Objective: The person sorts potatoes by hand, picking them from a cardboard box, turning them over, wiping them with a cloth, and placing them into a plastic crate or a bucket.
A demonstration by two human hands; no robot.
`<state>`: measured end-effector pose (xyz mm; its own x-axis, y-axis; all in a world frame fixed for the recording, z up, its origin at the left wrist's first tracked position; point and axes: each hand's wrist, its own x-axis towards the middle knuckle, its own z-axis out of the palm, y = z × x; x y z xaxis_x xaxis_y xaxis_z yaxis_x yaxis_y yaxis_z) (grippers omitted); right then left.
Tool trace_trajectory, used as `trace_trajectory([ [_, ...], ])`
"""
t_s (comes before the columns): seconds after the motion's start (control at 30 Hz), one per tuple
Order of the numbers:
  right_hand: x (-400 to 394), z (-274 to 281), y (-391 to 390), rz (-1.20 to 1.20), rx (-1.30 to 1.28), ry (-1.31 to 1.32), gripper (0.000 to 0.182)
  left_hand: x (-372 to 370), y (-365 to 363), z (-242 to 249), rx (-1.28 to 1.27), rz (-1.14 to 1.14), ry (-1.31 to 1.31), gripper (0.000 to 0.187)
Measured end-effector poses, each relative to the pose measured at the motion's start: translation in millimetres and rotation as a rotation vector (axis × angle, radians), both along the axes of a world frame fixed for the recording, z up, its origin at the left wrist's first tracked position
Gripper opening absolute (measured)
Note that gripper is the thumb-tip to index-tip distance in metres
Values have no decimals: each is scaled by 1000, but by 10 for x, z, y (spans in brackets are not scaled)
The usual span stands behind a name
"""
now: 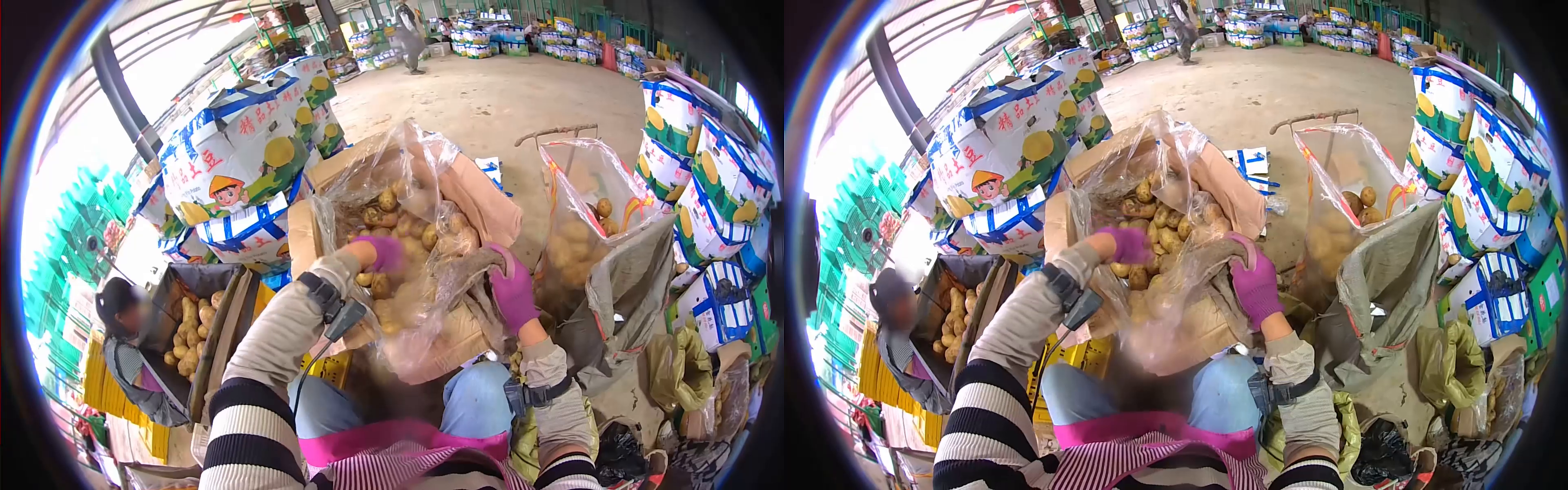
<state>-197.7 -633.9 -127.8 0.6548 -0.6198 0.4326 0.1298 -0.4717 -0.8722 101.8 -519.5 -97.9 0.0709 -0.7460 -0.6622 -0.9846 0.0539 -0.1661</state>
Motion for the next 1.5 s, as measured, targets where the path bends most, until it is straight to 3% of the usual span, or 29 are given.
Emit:
trace_trajectory([
  [0.03,-7,-18,-13,-37,20,-14,44,275,25,-510,105,-93,8,30],
  [0.13,-8,13,45,-80,-101,9,43,226,224,-950,190,175,489,49],
  [0.17,-2,-13,65,-63,-85,-13,43,-103,166,-656,175,180,465,52],
  [0.27,5,5,54,-45,-100,-44,43,-242,215,-742,151,321,564,56],
  [0.33,21,4,46,-49,-71,-27,43,-196,266,-869,100,315,531,56],
  [0.4,46,2,65,-55,-73,-24,43,-793,296,-173,23,154,335,57],
  [0.6,14,-47,113,-75,-132,-22,43,-743,-22,-607,234,157,210,50],
  [0.7,40,-52,99,-63,-119,-45,43,-762,75,-438,89,266,231,46],
  [0.77,36,-26,116,-75,-133,-23,43,-754,109,-163,-7,467,435,45],
  [0.87,2,-108,-68,11,-26,-6,43,-542,210,-82,-78,608,837,63],
  [0.9,-40,-30,-106,-60,-2,-4,44,-617,330,95,-160,487,962,70],
  [0.97,-115,174,-146,-202,49,-12,47,-982,512,698,-152,691,941,74],
  [1.03,-142,555,53,-241,-185,-113,48,-1115,722,841,-179,716,1060,74],
  [1.07,-120,665,180,-265,-301,-163,48,-1136,844,828,-188,725,1119,74],
  [1.1,-82,684,285,-200,-376,-88,48,-967,914,562,-239,588,1105,71],
  [1.17,87,330,372,9,-527,291,51,-737,1030,163,-352,418,1149,66],
  [1.23,143,159,442,124,-641,555,57,-614,1127,2,-388,453,1272,61],
  [1.3,158,183,493,141,-732,701,66,-563,1192,-9,-323,616,1428,57],
  [1.4,105,324,549,176,-717,714,75,-746,1222,82,-116,931,1784,52],
  [1.43,85,325,608,151,-786,607,78,-774,1160,-34,-43,1018,1904,50],
  [1.5,78,320,741,100,-924,388,83,-1025,1199,216,-492,436,1555,54],
])
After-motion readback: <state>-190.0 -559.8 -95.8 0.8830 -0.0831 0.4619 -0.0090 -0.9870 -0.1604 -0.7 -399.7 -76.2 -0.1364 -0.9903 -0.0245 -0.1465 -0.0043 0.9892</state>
